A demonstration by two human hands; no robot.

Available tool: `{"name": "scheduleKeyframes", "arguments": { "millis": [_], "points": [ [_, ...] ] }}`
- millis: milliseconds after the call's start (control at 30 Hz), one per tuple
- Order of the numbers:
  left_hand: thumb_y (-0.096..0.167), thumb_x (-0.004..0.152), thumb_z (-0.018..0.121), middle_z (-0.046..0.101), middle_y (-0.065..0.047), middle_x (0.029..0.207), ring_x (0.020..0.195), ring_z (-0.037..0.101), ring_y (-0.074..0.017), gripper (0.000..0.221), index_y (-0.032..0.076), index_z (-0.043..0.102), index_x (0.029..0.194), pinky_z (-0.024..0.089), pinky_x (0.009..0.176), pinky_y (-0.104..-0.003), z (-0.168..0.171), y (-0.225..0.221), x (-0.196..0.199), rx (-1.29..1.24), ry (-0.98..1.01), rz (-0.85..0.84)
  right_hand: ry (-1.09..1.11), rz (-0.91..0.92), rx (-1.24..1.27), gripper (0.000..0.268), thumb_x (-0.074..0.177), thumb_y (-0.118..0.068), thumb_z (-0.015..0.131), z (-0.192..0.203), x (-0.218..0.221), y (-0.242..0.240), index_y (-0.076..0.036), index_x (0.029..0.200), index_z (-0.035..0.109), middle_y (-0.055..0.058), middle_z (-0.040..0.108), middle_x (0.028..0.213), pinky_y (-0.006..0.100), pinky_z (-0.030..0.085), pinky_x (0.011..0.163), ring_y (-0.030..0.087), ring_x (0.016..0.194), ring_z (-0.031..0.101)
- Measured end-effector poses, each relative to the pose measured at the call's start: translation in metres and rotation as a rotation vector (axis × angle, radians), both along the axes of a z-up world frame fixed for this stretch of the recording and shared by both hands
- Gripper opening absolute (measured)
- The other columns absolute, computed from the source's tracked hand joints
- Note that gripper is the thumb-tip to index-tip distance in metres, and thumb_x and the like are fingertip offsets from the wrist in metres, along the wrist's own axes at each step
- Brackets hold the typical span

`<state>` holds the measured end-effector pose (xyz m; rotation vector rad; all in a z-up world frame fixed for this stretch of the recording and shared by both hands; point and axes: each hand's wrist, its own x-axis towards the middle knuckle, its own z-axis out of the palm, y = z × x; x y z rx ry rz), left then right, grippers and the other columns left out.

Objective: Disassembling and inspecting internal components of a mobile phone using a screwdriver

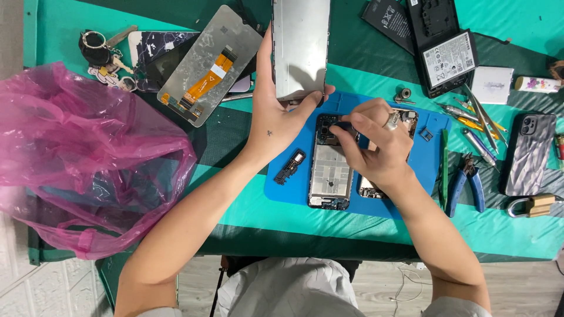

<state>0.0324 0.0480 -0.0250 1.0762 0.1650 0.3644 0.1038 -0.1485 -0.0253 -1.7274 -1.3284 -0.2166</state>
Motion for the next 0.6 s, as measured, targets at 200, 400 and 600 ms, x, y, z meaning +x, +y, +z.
{"name": "scheduleKeyframes", "arguments": {
  "millis": [200,400,600],
  "points": [
    [-0.015,0.107,0.066,0.049,-0.022,0.161,0.114,0.083,-0.0398,0.087,0.03,0.019,0.165,0.074,0.104,-0.043,0.0,0.003,-0.003,0.086,-0.02,-0.008,-0.181,-0.127,-0.06,0.064,0.101,-0.009,0.09,-0.006,-0.001,-0.004,-0.011,0.143,0.042,0.01,0.053,0.079,0.043,0.049,0.073,0.027,0.071,0.05],
    [-0.015,0.108,0.066,0.035,-0.02,0.17,0.115,0.083,-0.0428,0.087,0.031,0.019,0.165,0.074,0.103,-0.043,-0.002,0.004,-0.003,0.093,-0.025,-0.014,-0.027,-0.136,0.041,0.048,0.097,0.007,0.083,0.001,-0.004,0.003,0.002,0.13,0.048,0.023,0.066,0.102,0.043,0.055,0.074,0.035,0.081,0.069],
    [-0.012,0.109,0.067,0.028,-0.017,0.175,0.118,0.082,-0.0426,0.086,0.032,0.02,0.166,0.073,0.109,-0.049,-0.003,0.004,-0.003,0.099,-0.045,-0.011,0.085,-0.18,0.082,0.053,0.102,0.008,0.075,0.007,-0.002,0.0,0.001,0.145,0.043,0.027,0.067,0.094,0.044,0.052,0.077,0.037,0.083,0.071]
  ]
}}
